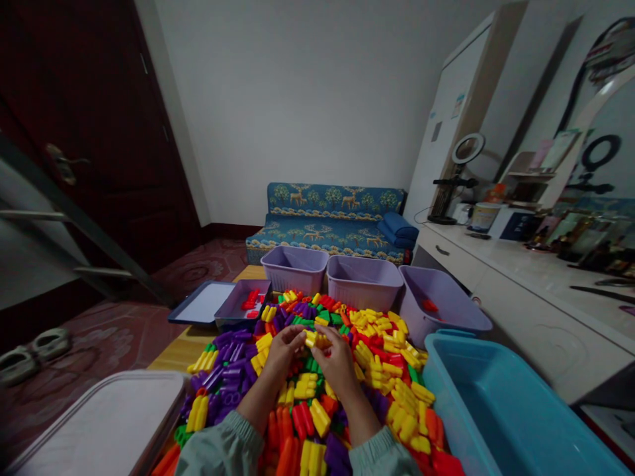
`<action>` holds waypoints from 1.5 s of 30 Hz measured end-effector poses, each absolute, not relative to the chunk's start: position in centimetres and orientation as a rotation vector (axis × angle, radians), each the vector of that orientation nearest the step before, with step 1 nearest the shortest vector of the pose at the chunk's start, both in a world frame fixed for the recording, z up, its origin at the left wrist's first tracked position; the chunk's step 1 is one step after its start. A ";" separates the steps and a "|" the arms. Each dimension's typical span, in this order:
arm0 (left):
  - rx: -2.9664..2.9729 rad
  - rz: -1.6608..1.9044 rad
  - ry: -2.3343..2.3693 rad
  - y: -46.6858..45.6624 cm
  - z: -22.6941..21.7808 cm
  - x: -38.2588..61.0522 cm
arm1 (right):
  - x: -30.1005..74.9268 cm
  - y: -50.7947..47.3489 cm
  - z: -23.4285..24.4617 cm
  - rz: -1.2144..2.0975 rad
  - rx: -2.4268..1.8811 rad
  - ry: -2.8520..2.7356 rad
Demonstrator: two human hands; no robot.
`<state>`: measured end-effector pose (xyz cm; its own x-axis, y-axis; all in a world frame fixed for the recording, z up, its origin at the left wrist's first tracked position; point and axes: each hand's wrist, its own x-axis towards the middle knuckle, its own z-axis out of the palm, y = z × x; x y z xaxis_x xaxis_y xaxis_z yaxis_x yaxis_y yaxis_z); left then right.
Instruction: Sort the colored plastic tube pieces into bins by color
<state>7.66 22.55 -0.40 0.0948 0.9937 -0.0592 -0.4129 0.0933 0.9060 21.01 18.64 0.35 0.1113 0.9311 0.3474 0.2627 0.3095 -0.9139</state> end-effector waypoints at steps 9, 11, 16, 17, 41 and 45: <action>0.941 1.237 0.922 22.3 -0.5 7.5 | 21.1 18.6 0.7 0.601 -1.229 -1.535; 0.984 1.220 0.899 22.3 -0.5 7.6 | 21.2 18.5 0.7 0.551 -1.238 -1.523; 1.150 1.134 0.859 22.0 0.0 7.7 | 21.2 18.4 0.4 0.515 -1.222 -1.470; 1.197 1.109 0.848 21.9 0.1 7.7 | 21.2 18.3 0.5 0.511 -1.209 -1.459; 1.050 1.249 0.805 22.0 0.1 7.7 | 20.8 17.9 0.5 0.417 -1.227 -1.554; 1.093 1.235 0.831 21.8 0.3 7.8 | 20.9 17.9 0.5 0.407 -1.275 -1.563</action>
